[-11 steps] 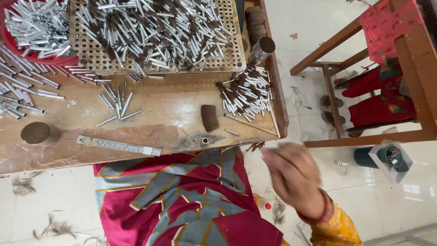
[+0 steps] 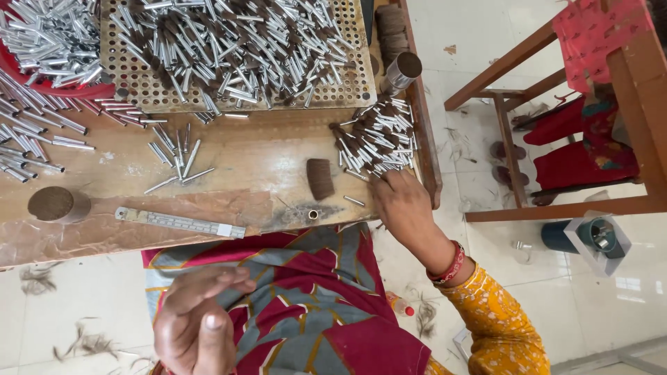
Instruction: The person is assembling metal brush ferrules by inserting bundles of bristles into them and placing them in a tray.
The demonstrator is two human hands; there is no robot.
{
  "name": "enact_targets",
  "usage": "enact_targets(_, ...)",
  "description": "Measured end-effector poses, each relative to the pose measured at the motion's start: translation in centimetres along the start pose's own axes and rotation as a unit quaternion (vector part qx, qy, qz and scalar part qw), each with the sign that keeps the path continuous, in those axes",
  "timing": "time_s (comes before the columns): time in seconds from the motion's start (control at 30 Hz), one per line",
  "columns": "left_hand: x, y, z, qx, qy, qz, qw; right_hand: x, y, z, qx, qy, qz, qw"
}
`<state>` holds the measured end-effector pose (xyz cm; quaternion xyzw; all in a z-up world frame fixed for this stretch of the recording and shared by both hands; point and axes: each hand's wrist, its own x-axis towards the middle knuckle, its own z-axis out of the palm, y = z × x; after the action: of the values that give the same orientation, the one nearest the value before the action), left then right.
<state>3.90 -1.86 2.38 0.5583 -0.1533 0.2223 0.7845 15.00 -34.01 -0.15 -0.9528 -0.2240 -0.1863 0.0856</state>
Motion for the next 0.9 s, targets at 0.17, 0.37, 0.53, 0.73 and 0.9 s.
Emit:
enact_targets(0.17, 1.8, -0.6, 0.1, 0.102, -0.055, -0.039, 0.993, 0.6, -1.1, -1.8, 0.027, 0.013, 0.017, 0.999)
enact_targets(0.37, 2.9, -1.6, 1.0, 0.103, -0.054, -0.11, 0.987, -1.8, -2.8, -2.4, 0.251, -0.02, 0.162, 0.954)
enact_targets(0.53, 4.2, -2.2, 2.4, 0.236, -0.094, -0.072, 0.965, -1.5, -4.0, -1.4, 0.23, -0.055, 0.191, 0.953)
enact_targets(0.73, 3.7, -3.2, 3.4, 0.193, -0.088, -0.151, 0.966, -0.9, -5.4, -2.1, 0.264, 0.001, 0.189, 0.946)
enact_targets(0.9, 2.5, -6.2, 4.1, 0.013, -0.072, -0.251, 0.965, -0.7, -9.7, -3.4, 0.358, 0.04, 0.15, 0.921)
